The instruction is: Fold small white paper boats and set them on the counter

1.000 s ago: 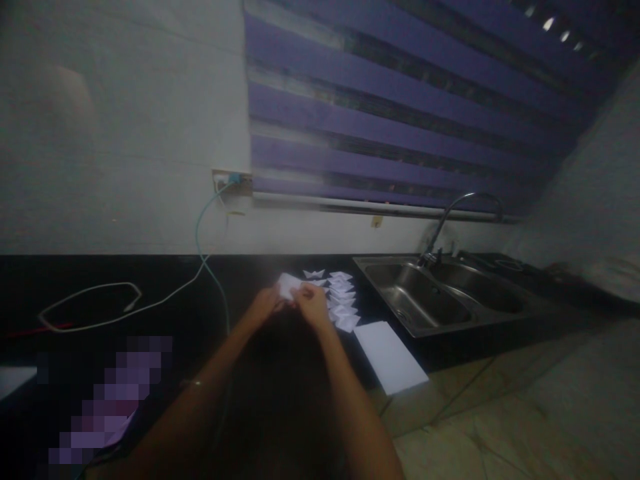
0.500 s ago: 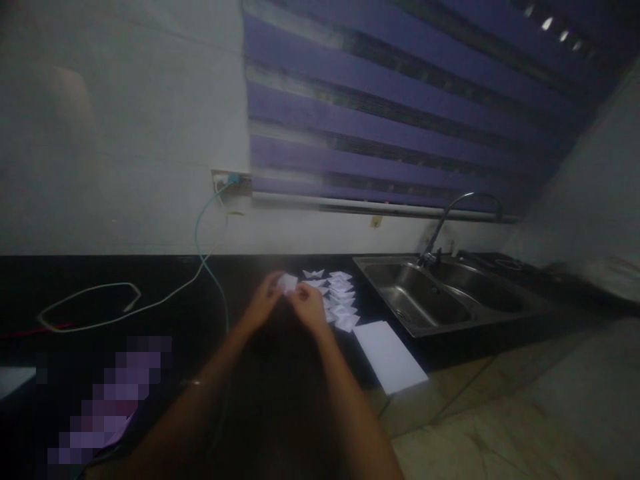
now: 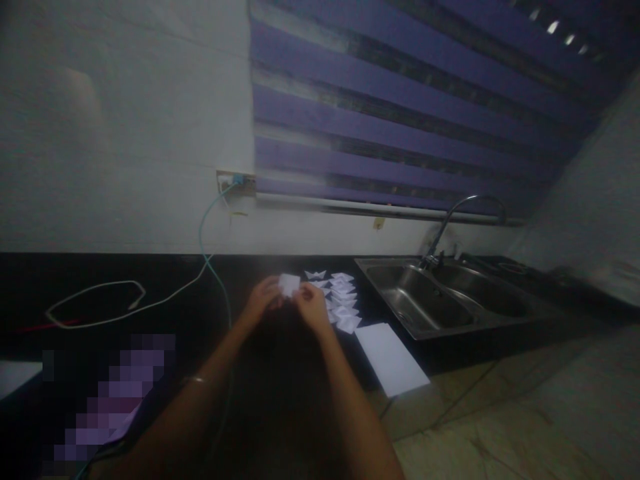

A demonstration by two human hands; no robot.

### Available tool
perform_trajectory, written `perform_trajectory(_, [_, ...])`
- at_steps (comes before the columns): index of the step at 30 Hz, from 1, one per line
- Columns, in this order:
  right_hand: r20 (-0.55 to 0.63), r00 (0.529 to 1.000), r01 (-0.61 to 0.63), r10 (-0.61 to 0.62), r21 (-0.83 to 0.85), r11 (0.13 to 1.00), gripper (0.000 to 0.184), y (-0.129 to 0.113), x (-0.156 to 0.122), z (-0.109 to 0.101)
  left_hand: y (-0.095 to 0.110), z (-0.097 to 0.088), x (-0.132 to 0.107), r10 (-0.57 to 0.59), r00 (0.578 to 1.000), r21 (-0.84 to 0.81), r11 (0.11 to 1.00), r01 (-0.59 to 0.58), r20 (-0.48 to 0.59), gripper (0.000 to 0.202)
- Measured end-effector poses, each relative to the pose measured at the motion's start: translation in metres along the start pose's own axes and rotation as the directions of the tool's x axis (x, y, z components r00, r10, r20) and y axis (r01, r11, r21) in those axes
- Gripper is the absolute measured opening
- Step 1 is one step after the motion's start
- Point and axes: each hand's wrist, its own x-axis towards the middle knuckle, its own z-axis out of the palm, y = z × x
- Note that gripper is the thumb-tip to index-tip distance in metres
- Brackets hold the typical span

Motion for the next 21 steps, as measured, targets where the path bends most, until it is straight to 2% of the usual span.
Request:
perform_trajectory(7, [0.009,1.0,-0.016,0.016,0.028,0.999,0.02,-0.007,-0.001,-0.002,0.001,0.001,0.0,-0.011,1.0,0.02,1.0,0.01,0.02,0.032])
perform_trajectory(11, [-0.112,0.993,-0.04,0.041,0.018,0.999,0.023,-0.007,0.002,-0.001,0.001,0.002,0.0,-0.015,0.999,0.014,1.0,0.015,0.029,0.03])
perform_trajectory(15, [-0.191,0.981,-0.003,-0.007,-0.051,0.999,0.021,-0.01,0.002,-0.002,0.002,0.003,0.0,-0.055,0.998,0.038,0.998,0.054,0.033,0.03])
perform_trajectory(21, [-0.149,0.983,0.09,-0.108,-0.124,0.988,0.014,-0.009,0.001,-0.004,0.002,0.0,-0.001,-0.098,0.994,0.072,0.993,0.095,0.037,0.031])
